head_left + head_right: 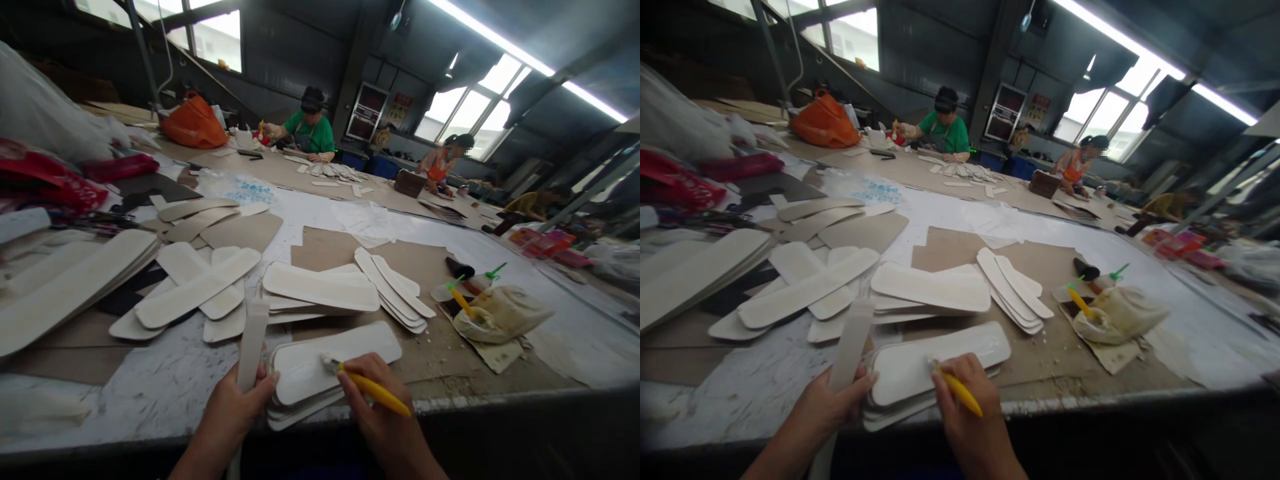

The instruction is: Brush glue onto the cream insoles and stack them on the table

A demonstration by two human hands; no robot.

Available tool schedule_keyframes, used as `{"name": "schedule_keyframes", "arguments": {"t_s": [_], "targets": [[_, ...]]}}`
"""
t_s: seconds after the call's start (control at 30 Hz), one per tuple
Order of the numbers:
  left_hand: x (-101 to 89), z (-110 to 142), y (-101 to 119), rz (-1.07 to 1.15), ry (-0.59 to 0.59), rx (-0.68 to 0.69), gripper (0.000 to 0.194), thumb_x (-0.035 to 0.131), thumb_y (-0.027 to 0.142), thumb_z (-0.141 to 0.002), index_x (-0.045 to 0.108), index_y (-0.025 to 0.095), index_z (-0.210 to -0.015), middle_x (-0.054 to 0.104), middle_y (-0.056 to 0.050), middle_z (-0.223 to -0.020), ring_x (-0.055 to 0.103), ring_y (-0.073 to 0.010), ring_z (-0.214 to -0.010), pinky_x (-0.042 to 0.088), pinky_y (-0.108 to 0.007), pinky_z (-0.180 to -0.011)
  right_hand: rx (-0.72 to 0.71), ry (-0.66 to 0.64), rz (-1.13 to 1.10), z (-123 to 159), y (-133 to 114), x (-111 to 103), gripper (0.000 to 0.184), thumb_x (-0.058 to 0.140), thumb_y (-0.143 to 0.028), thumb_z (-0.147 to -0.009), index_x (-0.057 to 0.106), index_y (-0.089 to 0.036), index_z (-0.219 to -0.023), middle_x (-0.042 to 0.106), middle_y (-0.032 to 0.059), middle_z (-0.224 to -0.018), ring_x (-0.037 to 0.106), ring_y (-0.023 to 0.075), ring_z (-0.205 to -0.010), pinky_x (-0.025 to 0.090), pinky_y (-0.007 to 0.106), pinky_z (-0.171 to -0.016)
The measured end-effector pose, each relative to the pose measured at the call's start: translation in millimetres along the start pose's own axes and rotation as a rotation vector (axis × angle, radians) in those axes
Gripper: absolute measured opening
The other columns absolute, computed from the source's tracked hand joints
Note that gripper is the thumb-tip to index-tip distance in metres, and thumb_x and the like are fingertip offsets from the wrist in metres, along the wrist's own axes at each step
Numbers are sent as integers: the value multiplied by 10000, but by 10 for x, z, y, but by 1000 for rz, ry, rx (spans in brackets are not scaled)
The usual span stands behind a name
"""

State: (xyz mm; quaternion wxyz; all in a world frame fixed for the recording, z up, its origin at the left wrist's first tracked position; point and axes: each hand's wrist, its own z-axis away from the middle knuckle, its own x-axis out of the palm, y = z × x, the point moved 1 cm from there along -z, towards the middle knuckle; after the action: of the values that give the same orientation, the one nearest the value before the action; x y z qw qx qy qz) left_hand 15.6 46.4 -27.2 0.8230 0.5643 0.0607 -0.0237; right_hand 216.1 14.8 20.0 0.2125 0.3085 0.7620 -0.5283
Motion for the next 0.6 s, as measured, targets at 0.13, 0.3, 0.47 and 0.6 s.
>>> {"name": "schedule_keyframes", "arguments": {"t_s": [0.13, 0.3, 0.47, 0.6], "targets": [[-15, 17, 16, -7, -2, 2, 297, 638, 420, -595, 451, 189, -604, 449, 76, -410, 410, -107, -415, 323, -223, -433, 317, -72, -394, -32, -127, 249, 219, 522, -409, -800, 546, -193, -768, 567, 1, -619, 563, 146, -532, 474, 260, -516], [-9, 35, 42, 24, -37, -2, 266, 615, 392, -631, 446, 188, -618, 446, 76, -416, 408, -103, -420, 328, -224, -454, 172, 54, 47, -143, 105, -132, 218, 525, -401, -785, 566, -201, -707, 566, 30, -705, 556, 180, -668, 438, 308, -658], [-65, 54, 101, 3, 11, 11, 294, 653, 406, -606, 464, 181, -619, 423, 82, -440, 367, -87, -424, 291, -211, -437, 99, 124, 201, -166, 4, -412, 218, 445, -389, -828, 531, -218, -722, 563, 39, -792, 530, 200, -805, 387, 321, -765], [-140, 202, 215, 82, 16, 13, 322, 558, 479, -699, 506, 166, -648, 422, 68, -461, 367, -79, -414, 275, -201, -421, 206, 12, 0, -161, -209, -269, 271, 380, -432, -849, 506, -226, -727, 551, 8, -732, 520, 161, -699, 392, 266, -653]]}}
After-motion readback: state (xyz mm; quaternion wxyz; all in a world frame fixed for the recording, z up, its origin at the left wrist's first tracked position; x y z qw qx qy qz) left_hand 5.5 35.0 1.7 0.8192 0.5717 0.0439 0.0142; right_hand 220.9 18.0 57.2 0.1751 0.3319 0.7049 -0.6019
